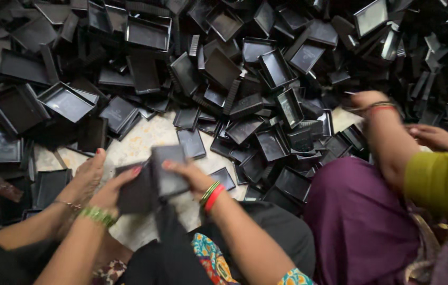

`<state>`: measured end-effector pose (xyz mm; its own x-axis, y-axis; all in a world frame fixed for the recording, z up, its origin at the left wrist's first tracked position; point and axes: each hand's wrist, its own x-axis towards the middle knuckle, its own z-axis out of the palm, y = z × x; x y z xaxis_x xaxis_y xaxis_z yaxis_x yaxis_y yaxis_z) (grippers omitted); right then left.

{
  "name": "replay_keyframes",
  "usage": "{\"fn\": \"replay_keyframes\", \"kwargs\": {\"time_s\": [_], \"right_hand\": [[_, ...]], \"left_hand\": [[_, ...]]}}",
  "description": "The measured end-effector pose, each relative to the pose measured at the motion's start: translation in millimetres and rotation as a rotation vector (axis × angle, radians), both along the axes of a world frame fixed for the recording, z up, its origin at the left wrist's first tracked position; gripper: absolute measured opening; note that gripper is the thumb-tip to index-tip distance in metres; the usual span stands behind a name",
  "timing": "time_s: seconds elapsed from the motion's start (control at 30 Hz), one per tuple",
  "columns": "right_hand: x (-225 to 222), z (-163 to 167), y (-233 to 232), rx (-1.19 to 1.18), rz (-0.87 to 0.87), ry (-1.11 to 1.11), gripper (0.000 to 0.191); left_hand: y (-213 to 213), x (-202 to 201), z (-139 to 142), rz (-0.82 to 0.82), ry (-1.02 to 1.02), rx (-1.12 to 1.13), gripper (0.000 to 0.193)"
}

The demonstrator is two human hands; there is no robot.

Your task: The person sits on the floor and sorts through a large pile of black plastic trays. They pick up trays one by one, inspect them, and place them into a separate pile. The task involves repetitive handling of the trays.

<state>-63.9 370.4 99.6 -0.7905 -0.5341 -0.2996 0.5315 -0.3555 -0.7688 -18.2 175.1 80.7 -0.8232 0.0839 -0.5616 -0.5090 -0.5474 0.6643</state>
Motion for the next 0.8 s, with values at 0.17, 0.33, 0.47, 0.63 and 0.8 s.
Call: {"fn": "replay_keyframes", "kwargs": {"time_s": [0.17, 0.33, 0.47, 0.63, 0.8], "right_hand": [[-62, 14, 31, 0.011, -0.093, 0.030, 0.052], [-84, 7, 41, 0.057, -0.054, -0.108, 0.047], [-84, 5, 30, 0.194, 0.012, -0.067, 0.053], [-62, 13, 9, 0.256, 0.127, -0.050, 0.057], [-41, 0, -11, 0.165, 0.082, 0.005, 0.056]], "left_hand": [[44, -83, 17, -0.089, 0.060, 0.015, 0.039], [62, -112, 7, -0.097, -0.086, 0.039, 0.041], [51, -103, -8, -0.054, -0.073, 0.168, 0.040], [33, -61, -33, 0.084, -0.063, 0.275, 0.035], [13, -36, -9, 0.051, 0.101, 0.253, 0.035]]}}
